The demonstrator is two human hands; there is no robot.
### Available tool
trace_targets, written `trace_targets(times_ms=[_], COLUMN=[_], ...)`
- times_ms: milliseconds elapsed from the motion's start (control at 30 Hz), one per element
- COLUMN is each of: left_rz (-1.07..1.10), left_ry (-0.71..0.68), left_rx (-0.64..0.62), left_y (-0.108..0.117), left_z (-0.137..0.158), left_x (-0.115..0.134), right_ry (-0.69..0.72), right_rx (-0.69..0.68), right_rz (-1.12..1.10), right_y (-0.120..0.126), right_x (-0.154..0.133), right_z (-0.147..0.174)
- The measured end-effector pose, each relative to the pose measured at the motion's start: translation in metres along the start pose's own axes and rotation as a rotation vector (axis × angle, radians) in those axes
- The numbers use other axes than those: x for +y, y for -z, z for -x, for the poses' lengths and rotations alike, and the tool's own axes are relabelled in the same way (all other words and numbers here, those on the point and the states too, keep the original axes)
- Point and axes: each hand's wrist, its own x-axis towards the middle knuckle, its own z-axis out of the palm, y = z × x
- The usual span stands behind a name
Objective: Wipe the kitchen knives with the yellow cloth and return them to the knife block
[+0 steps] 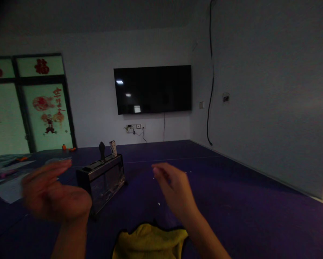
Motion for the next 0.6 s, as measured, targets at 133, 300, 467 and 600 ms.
trace_targets(times_ms=[133, 300, 467, 600], left_rz=[-0.158, -0.289, -0.319, -0.372], left_ry=[0.076, 0.440, 0.498, 0.492], left_rx=[-0.159, -0.454, -0.556, -0.655], left_y=[-0.009, -0.013, -0.019, -0.050], left_z=[-0.002, 0.001, 0.011, 0.013], left_x=[-0.018, -0.055, -0.070, -0.082], right_ry=[-0.092, -0.115, -0.128, -0.069], right_rx=[-0.423, -0.625, -0.608, -0.648], right_rz=[0.183, 0.223, 0.211, 0.059], right_y=[-0.057, -0.099, -0.098, -0.096], right_x=[0.038, 0.072, 0.062, 0.056], right_z=[0.028, 0.064, 0.064, 0.068])
